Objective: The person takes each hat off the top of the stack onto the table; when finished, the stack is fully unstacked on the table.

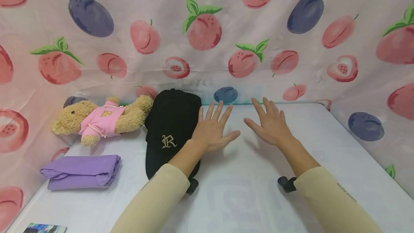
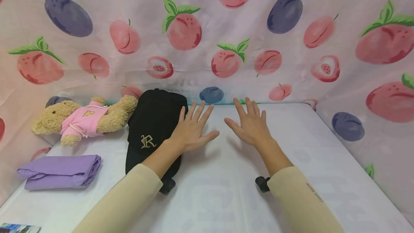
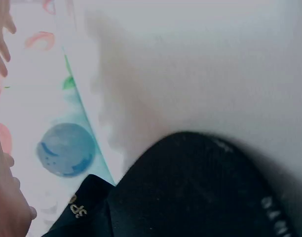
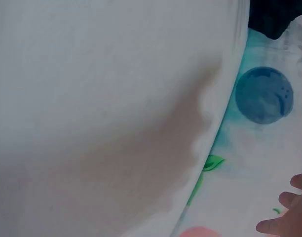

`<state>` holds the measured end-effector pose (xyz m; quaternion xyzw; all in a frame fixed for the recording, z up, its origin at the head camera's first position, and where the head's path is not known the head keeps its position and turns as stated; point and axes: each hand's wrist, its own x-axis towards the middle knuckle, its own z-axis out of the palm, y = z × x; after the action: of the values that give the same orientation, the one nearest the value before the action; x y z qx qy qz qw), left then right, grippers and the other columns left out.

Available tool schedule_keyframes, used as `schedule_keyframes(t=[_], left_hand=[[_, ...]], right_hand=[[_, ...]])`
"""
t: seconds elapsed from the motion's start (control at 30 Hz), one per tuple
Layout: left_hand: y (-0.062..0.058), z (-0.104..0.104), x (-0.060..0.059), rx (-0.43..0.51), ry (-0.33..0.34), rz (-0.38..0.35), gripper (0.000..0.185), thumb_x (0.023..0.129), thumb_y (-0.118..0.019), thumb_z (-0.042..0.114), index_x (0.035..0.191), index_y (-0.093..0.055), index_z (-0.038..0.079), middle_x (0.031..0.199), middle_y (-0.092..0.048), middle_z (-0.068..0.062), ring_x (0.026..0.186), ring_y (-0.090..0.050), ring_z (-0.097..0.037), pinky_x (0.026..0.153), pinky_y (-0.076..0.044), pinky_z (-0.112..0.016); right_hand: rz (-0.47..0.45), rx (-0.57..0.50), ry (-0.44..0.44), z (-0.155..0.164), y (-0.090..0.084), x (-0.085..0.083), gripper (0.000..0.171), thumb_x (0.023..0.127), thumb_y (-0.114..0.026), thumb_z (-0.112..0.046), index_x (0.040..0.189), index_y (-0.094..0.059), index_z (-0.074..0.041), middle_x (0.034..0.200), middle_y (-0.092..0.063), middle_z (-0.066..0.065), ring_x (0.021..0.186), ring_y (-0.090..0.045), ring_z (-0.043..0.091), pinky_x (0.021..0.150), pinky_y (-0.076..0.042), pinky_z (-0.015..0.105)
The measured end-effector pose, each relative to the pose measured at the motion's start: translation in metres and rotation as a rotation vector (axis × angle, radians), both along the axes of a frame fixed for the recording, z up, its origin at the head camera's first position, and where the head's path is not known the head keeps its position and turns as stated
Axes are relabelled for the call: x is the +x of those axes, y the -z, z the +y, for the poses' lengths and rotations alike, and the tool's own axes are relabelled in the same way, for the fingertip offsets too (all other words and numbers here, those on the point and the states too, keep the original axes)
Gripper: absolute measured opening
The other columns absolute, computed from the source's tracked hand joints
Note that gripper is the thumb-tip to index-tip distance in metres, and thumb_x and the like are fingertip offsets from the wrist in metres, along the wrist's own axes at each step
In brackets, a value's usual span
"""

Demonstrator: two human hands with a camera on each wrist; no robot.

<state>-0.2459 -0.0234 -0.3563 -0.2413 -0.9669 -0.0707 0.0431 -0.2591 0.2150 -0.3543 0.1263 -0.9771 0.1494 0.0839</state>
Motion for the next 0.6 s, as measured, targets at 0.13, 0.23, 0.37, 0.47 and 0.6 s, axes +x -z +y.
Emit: schedule_keyframes(t=[0.13, 0.23, 0.37, 0.47, 0.6], left_hand=[[-0.004, -0.002, 0.007, 0.058, 0.015, 0.019, 0.090, 0.098, -0.028, 0.078, 0.167, 0.007, 0.031, 0.175, 0.008, -0.003, 0.161, 0.015, -0.029, 0.127, 0.005, -0.063], [-0.005, -0.004, 0.012, 0.103, 0.014, 0.031, 0.089, 0.099, -0.029, 0.076, 0.167, 0.005, 0.030, 0.175, 0.005, -0.003, 0.162, 0.010, -0.030, 0.127, 0.001, -0.063], [-0.004, -0.008, 0.018, 0.192, 0.006, 0.031, 0.087, 0.100, -0.032, 0.074, 0.167, 0.004, 0.031, 0.176, 0.002, -0.002, 0.162, 0.008, -0.029, 0.128, 0.001, -0.062], [-0.003, -0.010, 0.022, 0.253, 0.011, 0.029, 0.086, 0.100, -0.034, 0.072, 0.167, 0.002, 0.032, 0.176, 0.001, -0.002, 0.162, 0.009, -0.028, 0.128, 0.001, -0.061], [-0.005, -0.014, 0.029, 0.329, 0.020, 0.036, 0.086, 0.100, -0.035, 0.071, 0.167, 0.000, 0.031, 0.176, 0.001, -0.003, 0.162, 0.009, -0.028, 0.128, 0.001, -0.060]], right_hand=[[0.007, -0.012, 0.000, -0.007, -0.005, 0.003, 0.086, 0.102, -0.043, -0.066, 0.168, -0.013, -0.020, 0.171, -0.010, 0.027, 0.156, -0.010, 0.054, 0.115, -0.010, 0.082], [0.015, -0.049, -0.012, -0.013, -0.008, 0.006, 0.083, 0.103, -0.044, -0.062, 0.167, -0.015, -0.018, 0.170, -0.013, 0.028, 0.155, -0.013, 0.054, 0.117, -0.012, 0.080], [0.011, -0.139, -0.035, -0.022, -0.011, 0.012, 0.079, 0.105, -0.045, -0.056, 0.167, -0.016, -0.016, 0.169, -0.018, 0.028, 0.154, -0.020, 0.053, 0.118, -0.018, 0.076], [-0.004, -0.218, -0.055, -0.030, -0.014, 0.015, 0.078, 0.106, -0.046, -0.054, 0.167, -0.015, -0.018, 0.169, -0.019, 0.026, 0.154, -0.020, 0.051, 0.118, -0.023, 0.074], [0.000, -0.306, -0.097, -0.041, -0.015, 0.016, 0.075, 0.106, -0.050, -0.048, 0.167, -0.017, -0.018, 0.169, -0.021, 0.022, 0.155, -0.021, 0.046, 0.118, -0.026, 0.072]])
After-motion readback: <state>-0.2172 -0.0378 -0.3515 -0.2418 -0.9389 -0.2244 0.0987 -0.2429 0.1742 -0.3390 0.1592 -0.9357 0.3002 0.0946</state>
